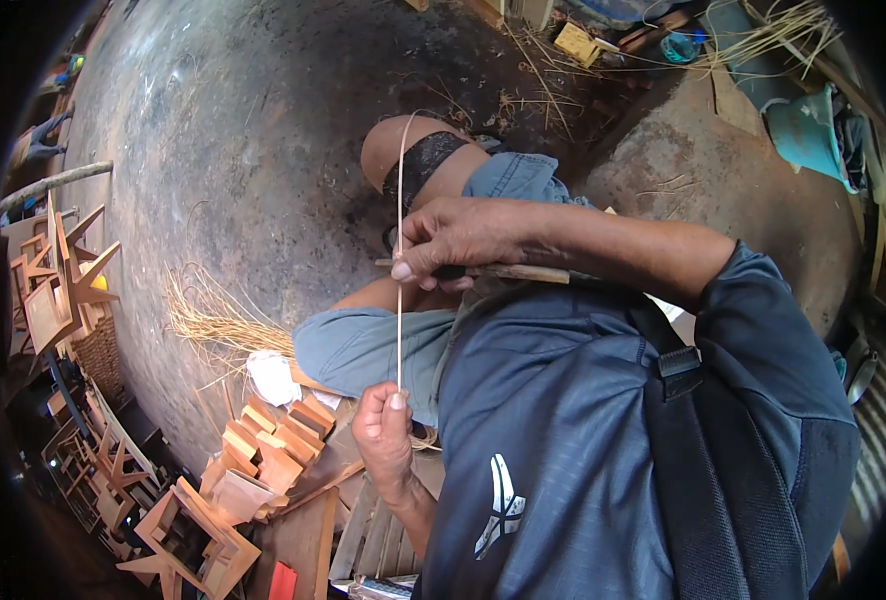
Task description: Scraping and smoothing a long rattan or wood strand for furniture weaving.
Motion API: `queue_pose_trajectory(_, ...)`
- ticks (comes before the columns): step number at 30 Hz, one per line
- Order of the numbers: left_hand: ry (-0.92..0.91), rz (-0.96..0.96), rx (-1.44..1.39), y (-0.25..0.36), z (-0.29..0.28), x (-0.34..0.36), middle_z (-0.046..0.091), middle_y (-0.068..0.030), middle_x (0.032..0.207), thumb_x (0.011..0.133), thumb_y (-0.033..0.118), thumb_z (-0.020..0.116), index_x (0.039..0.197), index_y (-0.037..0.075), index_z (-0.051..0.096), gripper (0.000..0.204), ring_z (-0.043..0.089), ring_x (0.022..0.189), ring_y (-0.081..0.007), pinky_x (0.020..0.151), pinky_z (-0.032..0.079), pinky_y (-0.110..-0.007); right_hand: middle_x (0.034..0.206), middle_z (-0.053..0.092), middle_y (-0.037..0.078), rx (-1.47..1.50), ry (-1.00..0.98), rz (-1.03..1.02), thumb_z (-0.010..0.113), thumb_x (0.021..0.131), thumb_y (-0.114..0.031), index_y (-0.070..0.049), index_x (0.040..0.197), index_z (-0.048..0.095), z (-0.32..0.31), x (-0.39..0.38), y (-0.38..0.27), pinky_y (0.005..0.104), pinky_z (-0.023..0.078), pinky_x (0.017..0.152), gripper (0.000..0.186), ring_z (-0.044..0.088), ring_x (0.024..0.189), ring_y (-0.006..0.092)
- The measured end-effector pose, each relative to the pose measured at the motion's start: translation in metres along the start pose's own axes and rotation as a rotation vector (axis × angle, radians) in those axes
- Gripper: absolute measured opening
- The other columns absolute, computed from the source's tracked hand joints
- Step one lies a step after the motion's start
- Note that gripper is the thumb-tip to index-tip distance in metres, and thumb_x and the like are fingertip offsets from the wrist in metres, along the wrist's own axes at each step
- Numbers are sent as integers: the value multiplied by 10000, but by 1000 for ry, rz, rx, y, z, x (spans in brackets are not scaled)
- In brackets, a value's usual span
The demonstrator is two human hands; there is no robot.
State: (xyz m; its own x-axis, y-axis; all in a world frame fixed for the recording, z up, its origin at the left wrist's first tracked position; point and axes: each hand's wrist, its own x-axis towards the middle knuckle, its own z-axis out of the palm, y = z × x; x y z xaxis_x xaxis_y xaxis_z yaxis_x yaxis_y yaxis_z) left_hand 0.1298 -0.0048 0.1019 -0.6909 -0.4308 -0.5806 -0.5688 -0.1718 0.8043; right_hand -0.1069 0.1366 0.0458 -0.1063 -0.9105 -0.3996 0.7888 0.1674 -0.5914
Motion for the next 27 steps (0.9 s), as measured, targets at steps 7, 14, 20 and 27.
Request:
queue_pose_trajectory(7,-22,-92,13,-13,-48,-26,501,34,690,877,84,568,894,8,574,78,414,605,-27,546,334,-165,687,528,35,-23,102,-170,640,843,-178,-26,885,531,-35,6,-15,195,334,402,192,438,465,86)
queue_pose_trajectory(14,115,-220,103,-30,-95,-44,521,-12,641,846,168,581,909,-13,574,192,452,524,-64,481,355,-202,680,514,16,-94,227,-163,653,839,-229,-40,873,527,-51,-4,-35,196,345,414,230,441,470,87)
queue_pose_trajectory(20,173,286,617,13,-32,45,595,-118,942,885,184,537,1077,-16,547,278,559,876,-187,801,435,-318,673,499,5,-137,265,-214,631,855,-217,-58,881,517,-46,0,-22,192,356,434,197,434,493,76)
queue_pose_trajectory(27,-72,215,418,58,85,137,612,-163,832,898,191,520,973,-13,555,220,606,759,-248,706,464,-325,671,502,-2,-110,212,-190,631,853,-195,-69,845,514,-41,12,-12,196,357,431,172,439,500,73)
